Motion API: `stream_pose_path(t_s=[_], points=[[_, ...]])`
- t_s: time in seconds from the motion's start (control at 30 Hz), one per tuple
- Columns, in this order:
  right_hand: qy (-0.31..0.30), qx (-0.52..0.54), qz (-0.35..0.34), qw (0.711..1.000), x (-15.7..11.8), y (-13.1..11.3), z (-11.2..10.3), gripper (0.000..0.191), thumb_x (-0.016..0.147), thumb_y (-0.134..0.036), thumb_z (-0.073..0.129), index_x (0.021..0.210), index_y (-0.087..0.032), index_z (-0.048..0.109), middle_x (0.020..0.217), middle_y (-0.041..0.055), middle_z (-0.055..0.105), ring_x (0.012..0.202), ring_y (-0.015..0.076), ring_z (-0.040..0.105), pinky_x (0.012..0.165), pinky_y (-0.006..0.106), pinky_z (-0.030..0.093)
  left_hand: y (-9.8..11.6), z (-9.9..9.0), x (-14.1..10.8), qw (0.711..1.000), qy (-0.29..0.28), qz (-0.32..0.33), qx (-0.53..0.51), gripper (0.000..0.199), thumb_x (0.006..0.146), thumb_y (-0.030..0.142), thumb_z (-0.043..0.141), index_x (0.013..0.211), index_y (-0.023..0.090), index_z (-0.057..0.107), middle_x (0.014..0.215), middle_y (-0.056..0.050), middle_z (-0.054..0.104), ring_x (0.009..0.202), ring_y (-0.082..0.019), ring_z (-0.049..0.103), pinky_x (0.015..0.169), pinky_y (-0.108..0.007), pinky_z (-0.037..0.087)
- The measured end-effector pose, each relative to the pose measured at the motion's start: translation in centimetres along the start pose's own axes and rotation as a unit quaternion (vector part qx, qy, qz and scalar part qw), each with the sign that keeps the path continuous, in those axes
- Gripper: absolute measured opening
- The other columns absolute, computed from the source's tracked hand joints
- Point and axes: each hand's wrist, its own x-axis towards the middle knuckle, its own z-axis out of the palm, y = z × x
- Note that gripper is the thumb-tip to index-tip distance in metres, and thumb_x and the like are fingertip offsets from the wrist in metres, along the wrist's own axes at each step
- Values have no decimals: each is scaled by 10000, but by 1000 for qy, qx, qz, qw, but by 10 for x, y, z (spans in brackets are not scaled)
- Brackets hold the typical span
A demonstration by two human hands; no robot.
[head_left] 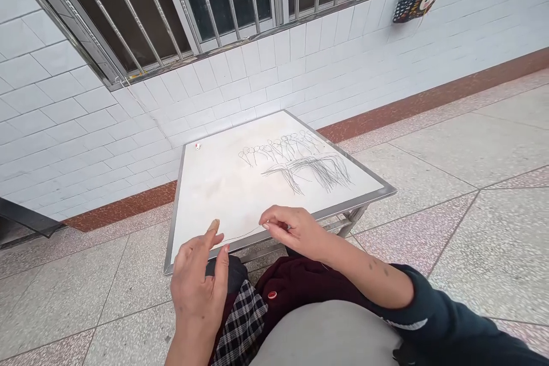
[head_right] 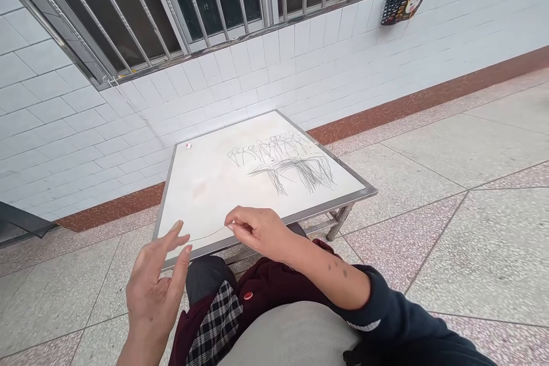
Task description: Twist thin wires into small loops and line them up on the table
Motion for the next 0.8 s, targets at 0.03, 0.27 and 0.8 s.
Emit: stream_pose_path(t_s=[0.03, 0.27, 0.8], points=[[3, -5, -1, 1000, 0, 0, 0, 135, 874, -172, 466, 859, -194, 598, 739, -4, 622, 544, 81, 462, 531, 191, 353, -1, 0, 2, 999, 7, 37, 31, 347, 854, 277, 572, 1199, 262, 610, 930, -39, 731, 917, -235, 608, 796, -392, 462], [0, -11, -38, 999, 1, -3, 0, 143, 864, -158, 474, 860, -189, 614, 720, -3, 635, 546, 85, 484, 532, 191, 360, 7, 8, 9, 979, 45, 145, 139, 371, 810, 274, 650, 1180, 260, 623, 1166, -84, 666, 1114, -314, 547, 957, -506, 328], [-43, -3, 23, 999, -5, -8, 8, 139, 921, -209, 427, 1020, -204, 525, 614, -58, 499, 518, 95, 447, 534, 203, 352, 22, 33, 7, 996, -8, 83, 13, 431, 912, 183, 486, 1342, 219, 467, 923, -17, 734, 803, -149, 669, 755, -297, 502]])
